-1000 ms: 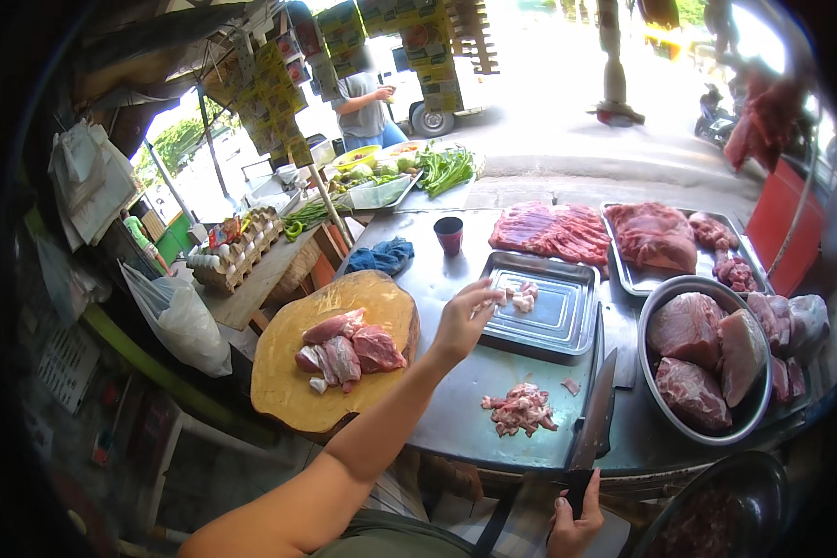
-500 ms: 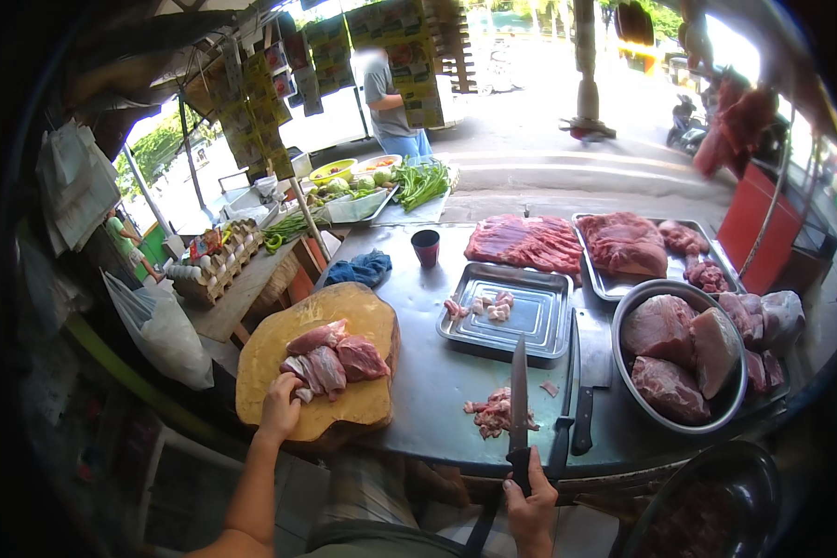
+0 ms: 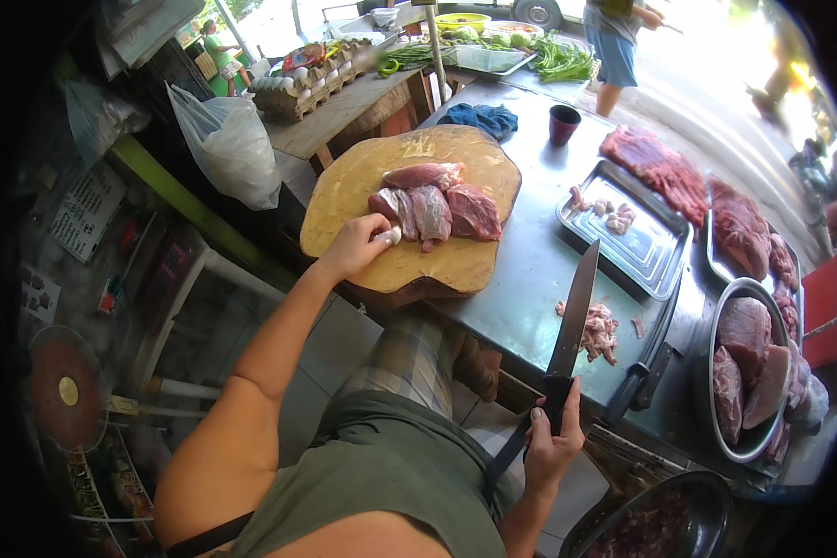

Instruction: The person uses a cleaver to trim and slice raw meat on a wooden cutting board. They repeatedly cut off small pieces of fat and meat, placing the trimmed pieces onto a metal tray beside the board.

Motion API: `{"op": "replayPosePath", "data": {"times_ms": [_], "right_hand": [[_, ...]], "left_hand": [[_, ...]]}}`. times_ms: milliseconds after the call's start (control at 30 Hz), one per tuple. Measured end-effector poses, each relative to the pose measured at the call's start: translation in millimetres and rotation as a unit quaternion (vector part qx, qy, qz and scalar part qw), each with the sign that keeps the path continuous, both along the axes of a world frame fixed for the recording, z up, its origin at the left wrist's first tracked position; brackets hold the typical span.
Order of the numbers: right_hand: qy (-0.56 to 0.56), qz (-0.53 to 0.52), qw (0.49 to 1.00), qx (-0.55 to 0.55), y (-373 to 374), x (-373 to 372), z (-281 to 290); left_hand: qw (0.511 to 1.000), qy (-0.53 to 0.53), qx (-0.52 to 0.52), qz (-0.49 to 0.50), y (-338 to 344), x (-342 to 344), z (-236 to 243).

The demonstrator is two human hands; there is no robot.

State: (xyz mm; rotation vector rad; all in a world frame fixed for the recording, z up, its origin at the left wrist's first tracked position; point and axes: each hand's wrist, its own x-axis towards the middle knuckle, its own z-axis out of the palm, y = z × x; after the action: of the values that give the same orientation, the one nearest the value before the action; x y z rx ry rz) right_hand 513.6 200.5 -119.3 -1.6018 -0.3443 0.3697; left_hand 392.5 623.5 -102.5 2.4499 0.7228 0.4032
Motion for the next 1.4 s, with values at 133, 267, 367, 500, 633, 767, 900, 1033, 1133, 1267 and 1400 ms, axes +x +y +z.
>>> {"op": "replayPosePath", "data": {"times_ms": [133,267,367,500,633,767,900,1033,1133,1267,1400], "right_hand": [[0.005,0.001,1.000,-0.012,6.0,-1.6,-1.1],[0.007,0.017,1.000,-0.006,2.2,-0.3,-8.6],[-0.002,0.020,1.000,-0.010,0.5,3.8,-15.9],[-0.053,0.026,0.998,-0.012,8.4,9.0,-26.6],[-0.042,0.057,0.998,0.002,18.0,13.3,-27.0],[-0.032,0.076,0.997,0.003,27.6,14.8,-21.2],[-0.030,0.089,0.995,-0.012,35.3,13.2,-20.5],[-0.075,0.095,0.993,-0.016,42.9,11.8,-22.9],[-0.087,0.108,0.990,-0.004,47.9,11.9,-20.3],[-0.070,0.137,0.985,-0.079,55.5,10.1,-3.5],[-0.168,0.246,0.952,-0.076,90.7,8.5,25.3]], "left_hand": [[0.742,-0.239,-0.623,0.058,12.8,-4.8,10.1],[0.679,-0.290,-0.675,-0.006,12.0,-6.0,4.6],[0.672,-0.295,-0.679,0.002,12.0,-1.9,1.5],[0.762,-0.304,-0.571,0.022,7.2,-0.7,5.3],[0.940,-0.231,-0.230,0.098,-7.6,-1.9,-3.6],[0.973,-0.199,0.016,0.117,-24.9,-2.1,-23.7],[0.941,-0.288,-0.098,0.145,-30.7,0.7,-30.2],[0.926,-0.345,-0.046,0.148,-33.2,0.9,-18.8],[0.947,-0.181,0.192,0.183,-38.7,-9.2,-11.1],[0.971,-0.081,0.160,0.160,-53.4,-26.4,-16.8],[0.953,-0.190,0.159,0.177,-44.9,-33.1,-14.4]]}}
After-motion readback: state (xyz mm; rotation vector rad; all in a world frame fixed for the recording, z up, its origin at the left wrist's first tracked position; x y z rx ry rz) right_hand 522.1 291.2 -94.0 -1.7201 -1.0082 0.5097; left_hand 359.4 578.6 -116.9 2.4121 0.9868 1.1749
